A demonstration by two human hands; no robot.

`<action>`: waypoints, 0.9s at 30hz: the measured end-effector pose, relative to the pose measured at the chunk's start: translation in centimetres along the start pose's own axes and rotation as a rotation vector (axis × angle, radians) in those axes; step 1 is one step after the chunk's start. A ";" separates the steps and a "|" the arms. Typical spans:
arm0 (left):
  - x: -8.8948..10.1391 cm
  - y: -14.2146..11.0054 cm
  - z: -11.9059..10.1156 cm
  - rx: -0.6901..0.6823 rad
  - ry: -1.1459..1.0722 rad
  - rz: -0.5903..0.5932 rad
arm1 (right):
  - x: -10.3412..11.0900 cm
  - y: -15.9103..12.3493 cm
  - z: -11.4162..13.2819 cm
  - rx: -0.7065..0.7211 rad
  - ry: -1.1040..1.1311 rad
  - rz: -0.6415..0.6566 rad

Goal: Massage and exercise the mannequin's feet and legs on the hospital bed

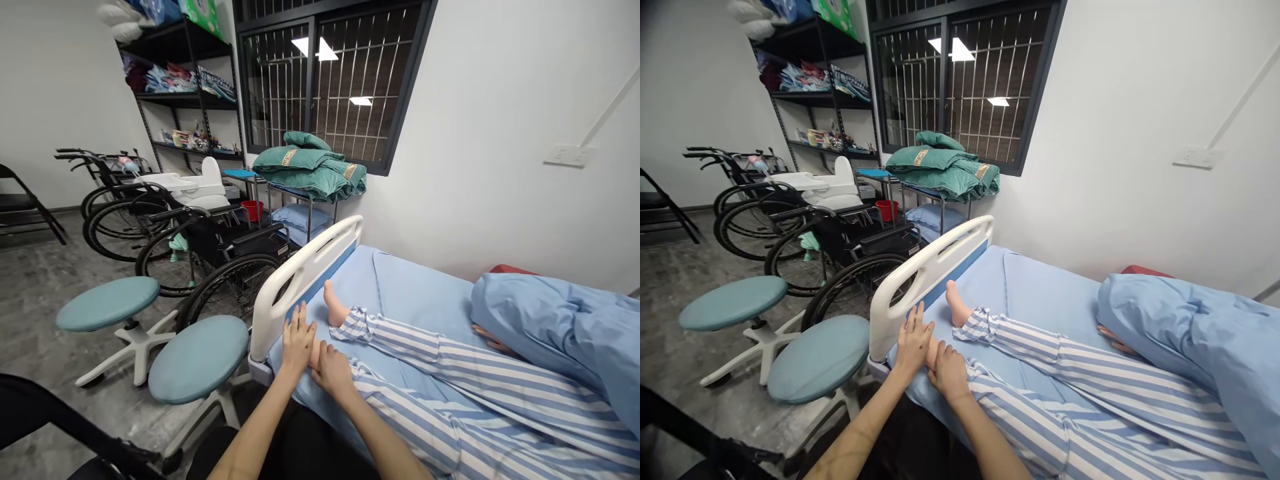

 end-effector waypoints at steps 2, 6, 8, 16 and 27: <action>0.0 -0.4 0.2 0.074 -0.022 -0.005 | -0.1 0.0 0.0 -0.006 0.001 0.009; -0.6 -1.4 1.0 0.284 -0.044 0.008 | 0.0 0.0 0.0 -0.015 -0.004 0.010; -0.9 -1.8 1.4 0.372 -0.060 0.020 | 0.2 0.0 0.0 -0.014 0.004 0.013; -0.6 -1.9 3.4 0.649 -0.180 0.132 | 0.3 -0.1 -0.1 -0.024 0.031 0.017; -1.4 3.2 3.7 0.557 -0.017 0.312 | -0.4 0.5 -0.5 -0.038 0.071 0.022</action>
Point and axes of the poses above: each hand's wrist, its own y-axis towards the middle knuckle, its own x-axis out of the back of the hand, z = x × y, the point moved 7 cm from there along y, towards the middle knuckle, and after that the axes turned 6 degrees about -z, right-handed, at the moved point
